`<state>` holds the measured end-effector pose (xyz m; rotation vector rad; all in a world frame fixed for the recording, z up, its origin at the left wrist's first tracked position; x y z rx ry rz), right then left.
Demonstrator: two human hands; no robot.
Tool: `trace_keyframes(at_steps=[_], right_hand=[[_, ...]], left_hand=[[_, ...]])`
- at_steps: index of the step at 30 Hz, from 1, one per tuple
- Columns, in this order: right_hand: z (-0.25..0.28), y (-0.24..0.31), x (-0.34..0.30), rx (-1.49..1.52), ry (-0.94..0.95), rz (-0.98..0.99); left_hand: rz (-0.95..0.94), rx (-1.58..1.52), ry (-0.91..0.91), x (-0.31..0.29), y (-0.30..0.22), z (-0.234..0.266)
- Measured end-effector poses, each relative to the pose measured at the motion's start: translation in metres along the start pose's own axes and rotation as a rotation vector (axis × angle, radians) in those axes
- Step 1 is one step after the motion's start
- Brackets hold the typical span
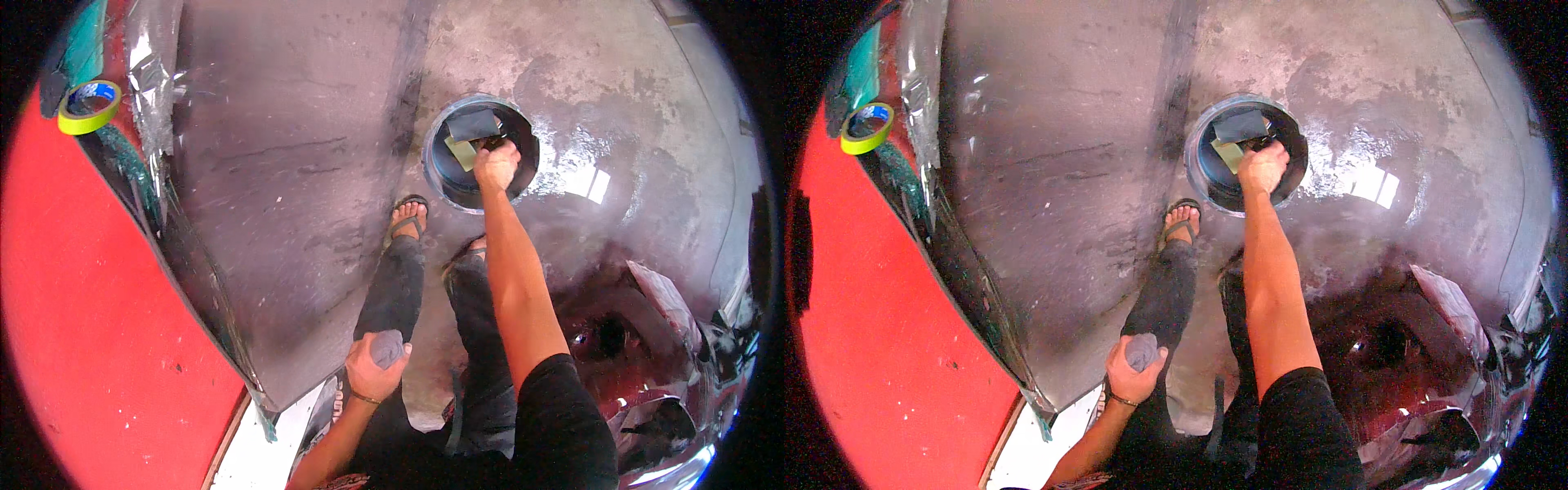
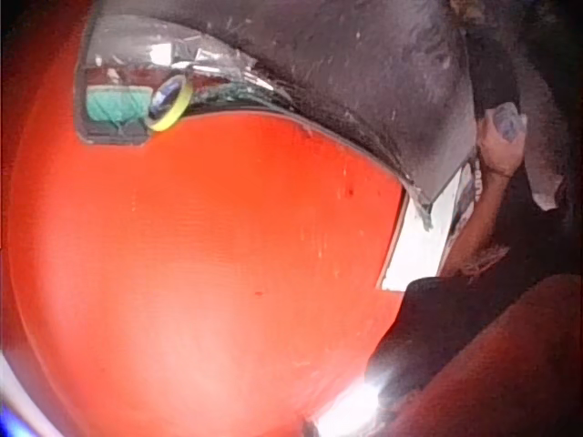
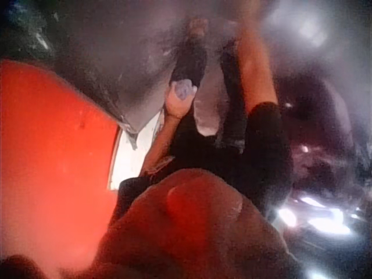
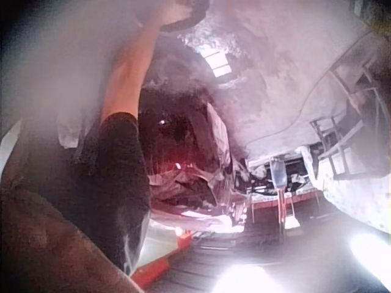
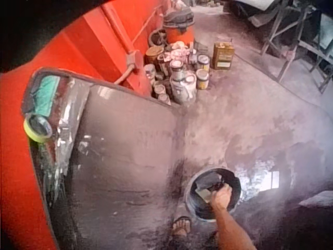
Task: The person rubs the maroon car hood with a cloth and a sanding pad, then wipes the surface clean. The person moves around the hood to cover different areas, using hand motions to smooth and clean the paint.
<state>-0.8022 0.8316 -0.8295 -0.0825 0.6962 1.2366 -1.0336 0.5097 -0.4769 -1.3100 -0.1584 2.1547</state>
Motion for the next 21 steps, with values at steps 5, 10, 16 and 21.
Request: trace_keyframes(at_steps=[5,10,16,21], right_hand=[[-0.037,-0.035,0.022,0.017,0.202,0.060],[-0.009,-0.038,0.014,0.171,0.116,0.115],[0.102,-0.044,-0.056,0.687,0.225,-0.041],[0.224,0.006,-0.161,1.707,0.610,-0.107]], left_hand=[[-0.067,0.051,0.012,0.009,-0.019,0.007],[-0.041,0.106,0.031,0.020,-0.025,0.002],[0.060,0.261,0.112,0.032,-0.026,-0.014],[0.067,0.184,0.246,0.046,-0.022,-0.023]])
Point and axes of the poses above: each hand's wrist, its own x-axis towards the middle knuckle, its own z-axis out of the back of the hand, y = z × x, the point moved 10 cm from there along x, towards the middle knuckle, and after that the axes turned 13 degrees about y, right-handed, at the moved point
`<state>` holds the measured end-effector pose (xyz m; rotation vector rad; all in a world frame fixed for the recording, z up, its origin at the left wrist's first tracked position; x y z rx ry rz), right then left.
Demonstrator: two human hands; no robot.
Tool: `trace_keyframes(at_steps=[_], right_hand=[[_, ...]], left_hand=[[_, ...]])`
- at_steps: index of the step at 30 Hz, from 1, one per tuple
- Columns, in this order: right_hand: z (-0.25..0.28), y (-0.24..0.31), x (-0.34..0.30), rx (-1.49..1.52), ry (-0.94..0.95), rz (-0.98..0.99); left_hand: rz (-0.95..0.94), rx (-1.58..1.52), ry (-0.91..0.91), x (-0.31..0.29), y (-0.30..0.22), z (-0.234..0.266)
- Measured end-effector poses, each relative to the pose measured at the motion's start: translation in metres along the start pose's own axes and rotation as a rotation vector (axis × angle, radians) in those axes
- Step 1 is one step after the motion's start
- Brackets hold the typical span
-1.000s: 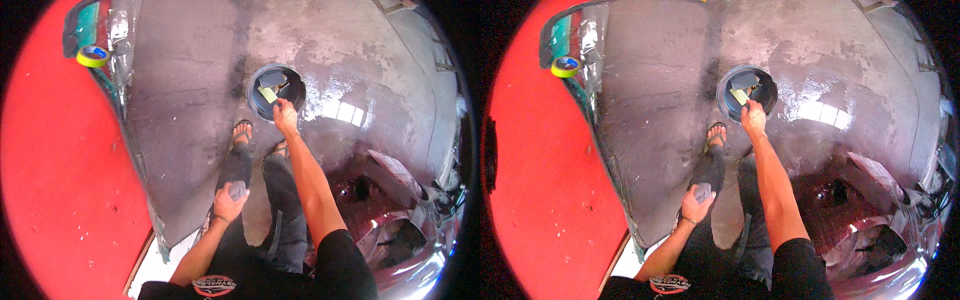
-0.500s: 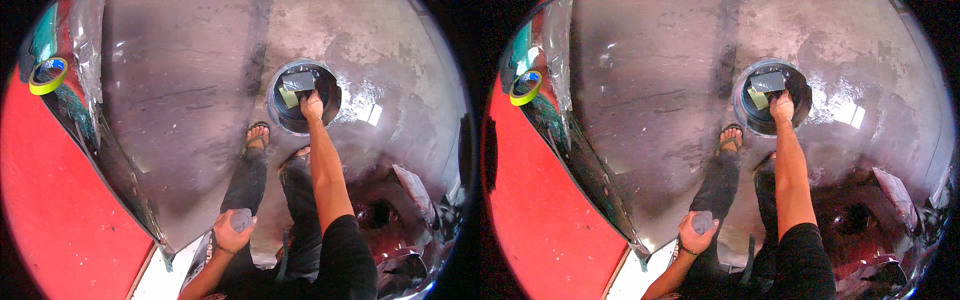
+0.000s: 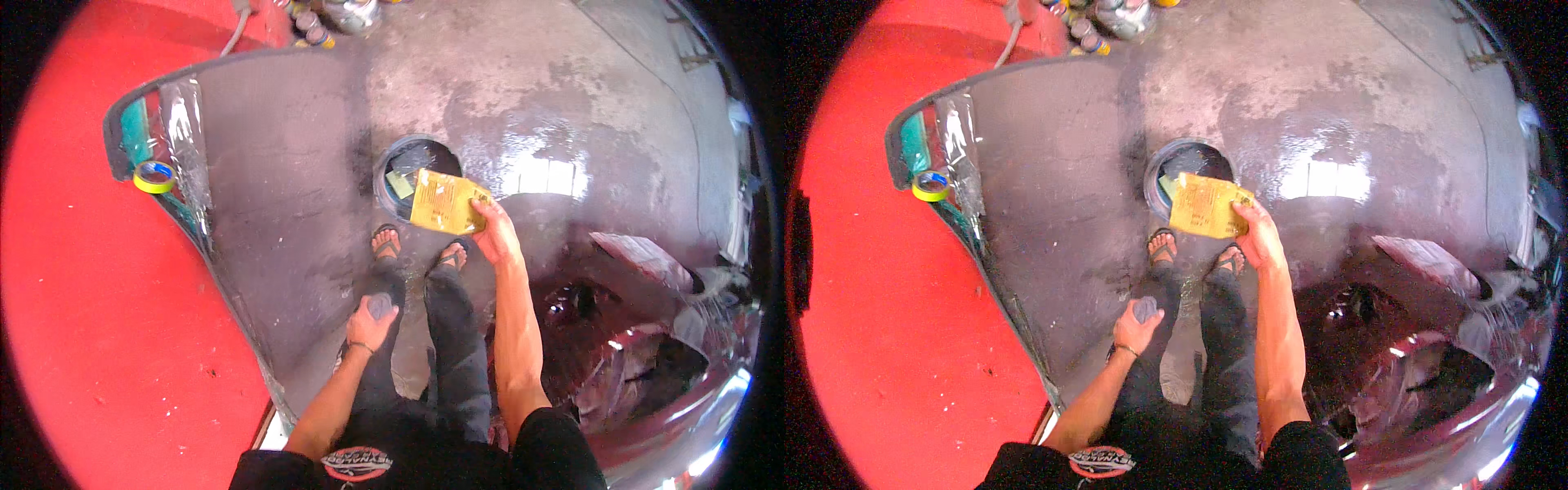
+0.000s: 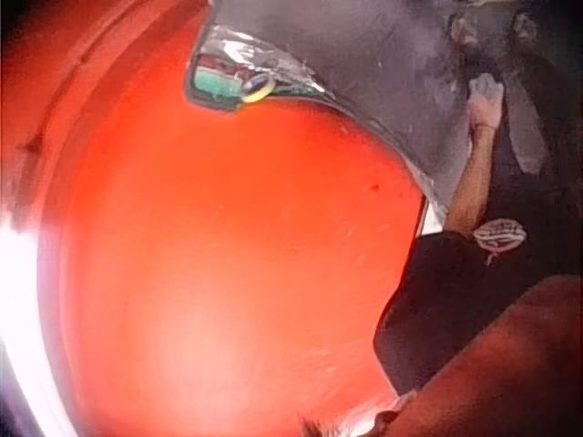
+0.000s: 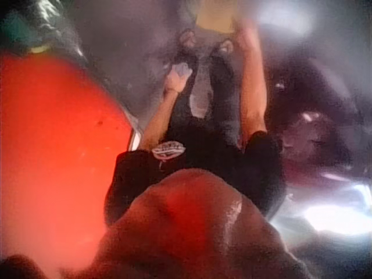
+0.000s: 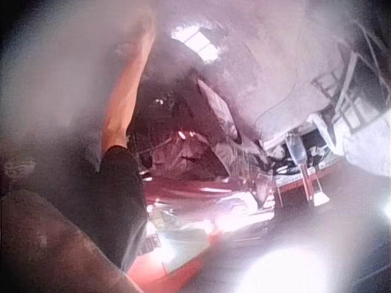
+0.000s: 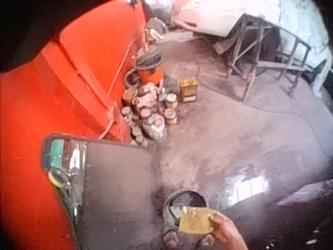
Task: The person rubs the maroon car hood with a cloth and a sanding pad, then wipes the surface clean. The person moves around the hood to cover different areas, using hand motions to smooth and clean the paint.
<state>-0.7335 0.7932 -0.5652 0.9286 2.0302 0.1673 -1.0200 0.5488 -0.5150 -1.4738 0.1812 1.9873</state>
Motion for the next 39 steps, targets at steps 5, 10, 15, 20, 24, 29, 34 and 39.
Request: trace_keyframes(at_steps=[5,10,15,20,24,29,34,39], right_hand=[[-0.083,0.068,-0.126,0.003,0.187,0.018],[-0.162,0.121,-0.223,-0.209,0.264,0.056],[-0.191,0.164,-0.309,-0.194,0.104,0.110],[-0.200,0.171,-0.377,0.242,0.215,0.338],[-0.213,0.149,-0.416,0.445,0.348,0.594],[-0.187,0.104,-0.474,0.137,-0.049,0.701],[-0.118,0.079,-0.538,-0.002,-0.267,0.862],[-0.078,0.058,-0.629,0.113,-0.329,0.994]], left_hand=[[-0.283,-0.761,0.479,0.025,-0.092,0.003],[-0.454,-1.164,1.022,-0.062,-0.274,0.078],[-0.504,-0.561,1.345,-0.171,-0.338,0.094],[-0.657,-0.668,1.330,-0.237,-0.356,0.075],[-0.606,-0.846,1.311,-0.262,-0.344,0.042],[-0.678,-0.803,1.171,-0.304,-0.337,0.003],[-0.787,-0.554,1.037,-0.327,-0.321,-0.054],[-0.866,-0.346,1.029,-0.393,-0.305,-0.117]])
Point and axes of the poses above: each hand's wrist, its own x-axis towards the middle knuckle, its own z-axis out of the back of the hand, y = z × x, the point moved 10 cm from there along x, towards the middle knuckle, and after that the axes turned 13 degrees about y, right-handed, at the moved point
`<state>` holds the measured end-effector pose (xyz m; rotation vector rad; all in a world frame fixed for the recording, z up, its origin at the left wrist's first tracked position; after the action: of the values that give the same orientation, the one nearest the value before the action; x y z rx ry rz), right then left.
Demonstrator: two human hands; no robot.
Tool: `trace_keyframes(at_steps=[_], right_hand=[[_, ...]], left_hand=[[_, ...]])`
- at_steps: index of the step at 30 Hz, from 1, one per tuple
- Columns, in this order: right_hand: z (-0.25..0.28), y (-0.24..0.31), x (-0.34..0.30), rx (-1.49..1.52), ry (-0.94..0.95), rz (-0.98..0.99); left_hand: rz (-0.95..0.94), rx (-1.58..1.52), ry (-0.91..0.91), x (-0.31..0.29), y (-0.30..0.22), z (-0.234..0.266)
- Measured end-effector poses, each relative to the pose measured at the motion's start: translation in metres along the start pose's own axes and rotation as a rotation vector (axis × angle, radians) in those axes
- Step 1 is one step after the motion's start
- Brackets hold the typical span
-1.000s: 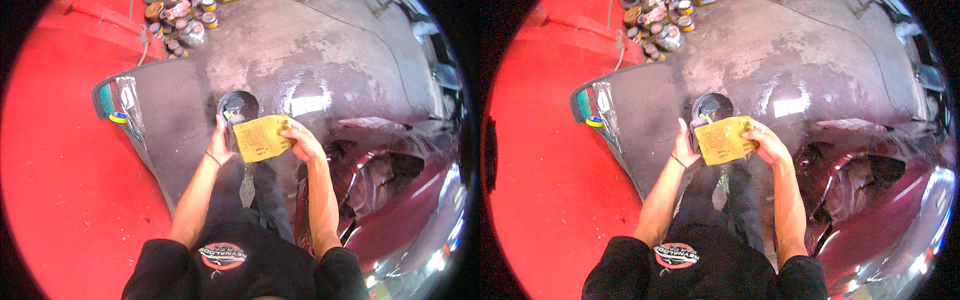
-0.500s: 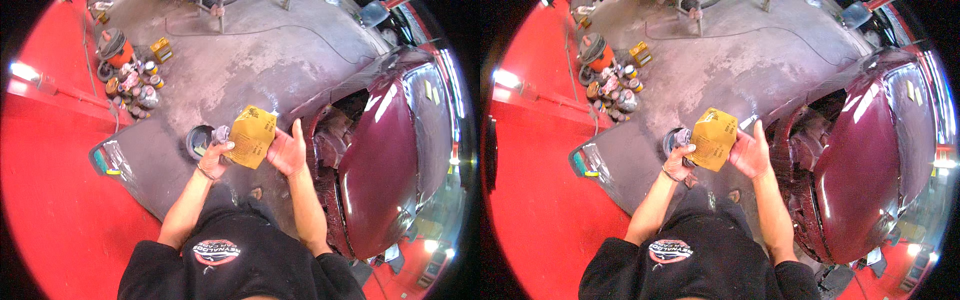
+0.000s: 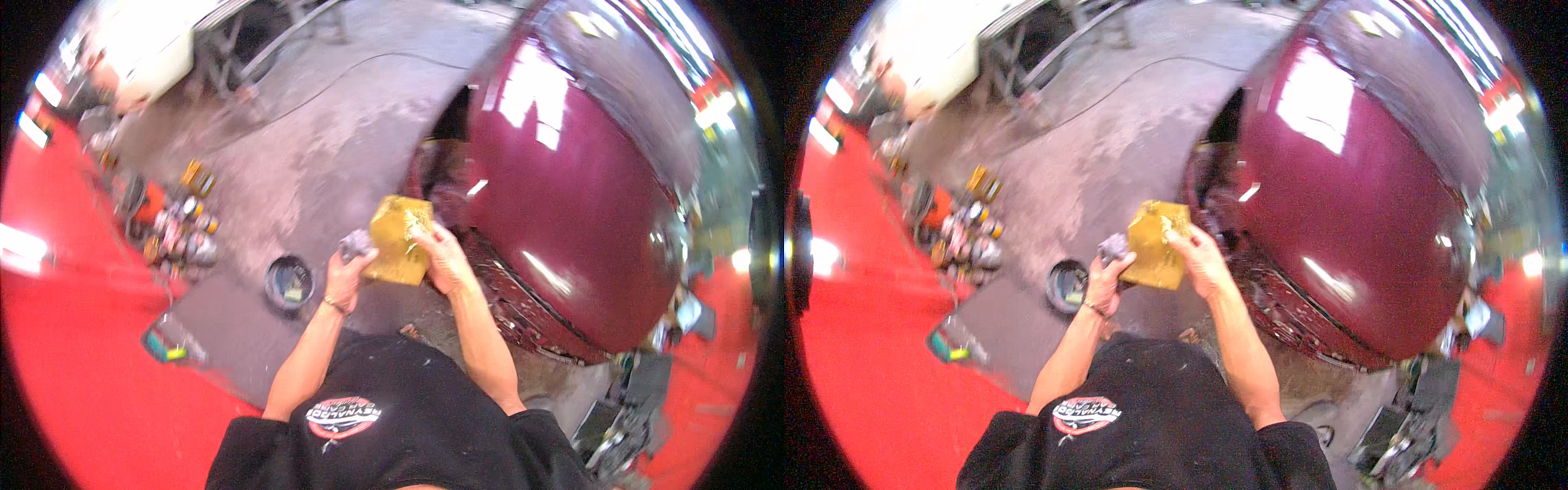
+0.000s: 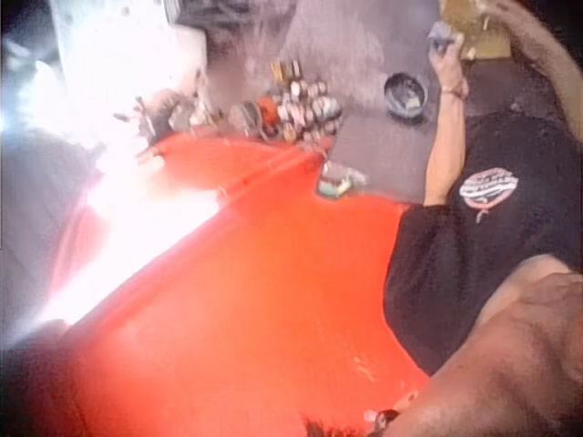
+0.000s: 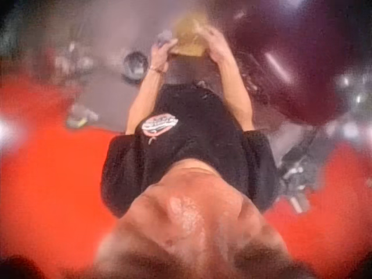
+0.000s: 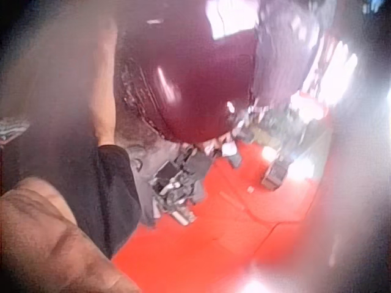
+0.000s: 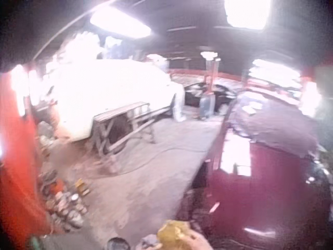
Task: The person rubs the maroon car hood with a cloth and a sanding pad, then wipes the surface clean. The person moves around the hood to cover different areas, using hand motions to smooth and clean the paint.
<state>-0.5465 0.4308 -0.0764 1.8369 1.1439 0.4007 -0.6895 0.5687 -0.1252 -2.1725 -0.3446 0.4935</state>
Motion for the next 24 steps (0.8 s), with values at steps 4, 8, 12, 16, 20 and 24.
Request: trace_keyframes(at_steps=[4,8,12,16,20,24], right_hand=[[0.025,0.032,-0.045,-0.023,0.114,-0.006],[0.081,0.052,-0.095,-0.039,0.103,0.106],[0.140,0.068,-0.138,0.018,0.103,0.305],[0.132,0.100,-0.166,-0.314,0.360,0.229],[0.140,0.131,-0.181,-0.387,0.328,0.041],[0.183,0.154,-0.197,0.076,0.183,0.306]], left_hand=[[0.049,0.006,0.119,0.013,0.006,-0.061],[0.033,0.155,0.282,0.033,0.034,-0.112],[0.178,-0.060,0.354,0.034,0.065,-0.170],[0.483,0.042,0.644,0.043,0.106,-0.215],[0.615,0.256,0.912,0.012,0.131,-0.294],[0.500,0.030,0.799,0.020,0.143,-0.333]])
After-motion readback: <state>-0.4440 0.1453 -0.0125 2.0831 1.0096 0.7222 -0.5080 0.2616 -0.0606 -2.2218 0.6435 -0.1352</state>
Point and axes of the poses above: each hand's wrist, its own x-axis towards the middle knuckle, its own z-axis out of the back of the hand, y = z × x, the point moved 10 cm from there along x, towards the middle knuckle, and after that the axes turned 13 degrees about y, right-handed, at the moved point
